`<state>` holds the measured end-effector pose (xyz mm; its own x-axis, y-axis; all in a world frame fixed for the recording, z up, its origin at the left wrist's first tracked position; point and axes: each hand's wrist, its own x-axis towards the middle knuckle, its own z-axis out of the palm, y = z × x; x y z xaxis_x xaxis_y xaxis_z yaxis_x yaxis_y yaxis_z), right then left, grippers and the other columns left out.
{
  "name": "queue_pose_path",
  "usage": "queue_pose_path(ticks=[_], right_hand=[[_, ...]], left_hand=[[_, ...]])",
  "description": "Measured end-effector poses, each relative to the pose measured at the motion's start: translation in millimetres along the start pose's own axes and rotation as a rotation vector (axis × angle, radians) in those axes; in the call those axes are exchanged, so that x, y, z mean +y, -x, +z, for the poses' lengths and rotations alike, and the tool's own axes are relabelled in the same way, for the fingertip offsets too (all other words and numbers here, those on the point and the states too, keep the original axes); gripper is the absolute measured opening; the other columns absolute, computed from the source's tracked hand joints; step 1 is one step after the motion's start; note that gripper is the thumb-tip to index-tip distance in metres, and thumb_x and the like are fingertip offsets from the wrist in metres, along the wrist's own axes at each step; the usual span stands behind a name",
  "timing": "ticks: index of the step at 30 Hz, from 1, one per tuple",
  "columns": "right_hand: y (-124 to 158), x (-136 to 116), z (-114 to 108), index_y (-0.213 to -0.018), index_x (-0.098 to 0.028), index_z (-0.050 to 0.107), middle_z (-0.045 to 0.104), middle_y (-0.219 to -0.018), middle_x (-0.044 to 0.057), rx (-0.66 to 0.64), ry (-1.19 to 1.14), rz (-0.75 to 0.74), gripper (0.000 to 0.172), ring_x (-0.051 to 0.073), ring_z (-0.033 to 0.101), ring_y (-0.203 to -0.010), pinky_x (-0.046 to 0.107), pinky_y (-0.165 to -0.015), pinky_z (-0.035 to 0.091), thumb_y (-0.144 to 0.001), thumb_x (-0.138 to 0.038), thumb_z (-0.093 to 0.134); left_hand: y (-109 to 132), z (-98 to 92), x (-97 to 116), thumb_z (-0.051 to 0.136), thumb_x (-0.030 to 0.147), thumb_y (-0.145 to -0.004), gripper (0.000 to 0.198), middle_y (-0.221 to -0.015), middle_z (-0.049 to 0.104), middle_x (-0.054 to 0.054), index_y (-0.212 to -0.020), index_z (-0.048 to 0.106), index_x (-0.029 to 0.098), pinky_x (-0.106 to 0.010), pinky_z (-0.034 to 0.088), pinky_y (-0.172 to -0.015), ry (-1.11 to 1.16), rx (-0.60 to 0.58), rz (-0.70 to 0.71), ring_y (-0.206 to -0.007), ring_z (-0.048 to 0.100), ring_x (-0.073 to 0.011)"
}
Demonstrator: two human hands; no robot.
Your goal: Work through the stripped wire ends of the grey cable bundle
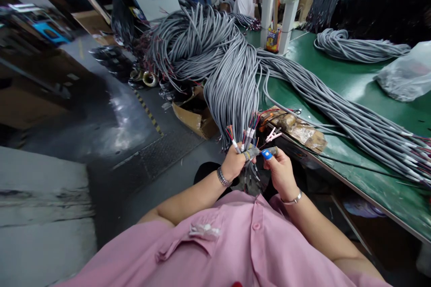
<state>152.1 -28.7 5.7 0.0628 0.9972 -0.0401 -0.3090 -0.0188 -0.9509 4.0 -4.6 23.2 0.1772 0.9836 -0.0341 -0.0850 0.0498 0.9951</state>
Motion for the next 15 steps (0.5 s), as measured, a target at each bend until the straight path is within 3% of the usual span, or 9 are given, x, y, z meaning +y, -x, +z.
queue_pose_path(ticks=[5,8,11,15], right_hand=[[3.4,2.0,-3.3,-0.077,-0.020,0.063,0.050,-0.059,-0.005,-0.041,-0.009,0.011,0.024,0.010,0.041,-0.052,0.024,-0.052,0.036,-0.076,-0.042,0.073],[0.8,6.0,-12.3,-0.082,-0.020,0.065,0.056,-0.065,-0.002,-0.067,-0.078,0.015,0.029,0.011,0.047,-0.056,0.025,-0.056,0.041,-0.081,-0.049,0.066],[-11.9,8.6,-22.7,-0.087,-0.019,0.066,0.060,-0.070,0.001,-0.036,-0.191,0.084,0.047,0.011,0.049,-0.054,0.026,-0.054,0.044,-0.085,-0.063,0.051],[-36.7,8.8,-28.7,-0.088,-0.019,0.066,0.064,-0.077,0.001,-0.075,-0.267,0.199,0.052,0.009,0.050,-0.052,0.025,-0.052,0.046,-0.076,-0.070,0.058]], left_hand=[[-1.4,-2.3,0.4,0.068,0.043,-0.075,0.040,-0.047,0.050,0.000,-0.051,0.057,0.013,-0.024,0.027,-0.046,-0.009,-0.002,0.025,-0.044,0.038,-0.0067],[-5.6,-12.2,0.1,0.069,0.042,-0.073,0.042,-0.044,0.048,0.000,-0.047,0.055,0.013,-0.023,0.026,-0.046,0.017,-0.113,-0.015,-0.042,0.038,-0.0064],[-12.2,-21.8,2.9,0.074,0.038,-0.067,0.035,-0.043,0.049,0.001,-0.051,0.056,0.012,-0.022,0.026,-0.043,0.077,-0.211,-0.093,-0.040,0.041,-0.0064],[-22.6,-23.6,15.1,0.078,0.029,-0.061,0.027,-0.043,0.051,0.002,-0.056,0.059,0.010,-0.020,0.025,-0.039,0.101,-0.330,-0.202,-0.037,0.041,-0.0051]])
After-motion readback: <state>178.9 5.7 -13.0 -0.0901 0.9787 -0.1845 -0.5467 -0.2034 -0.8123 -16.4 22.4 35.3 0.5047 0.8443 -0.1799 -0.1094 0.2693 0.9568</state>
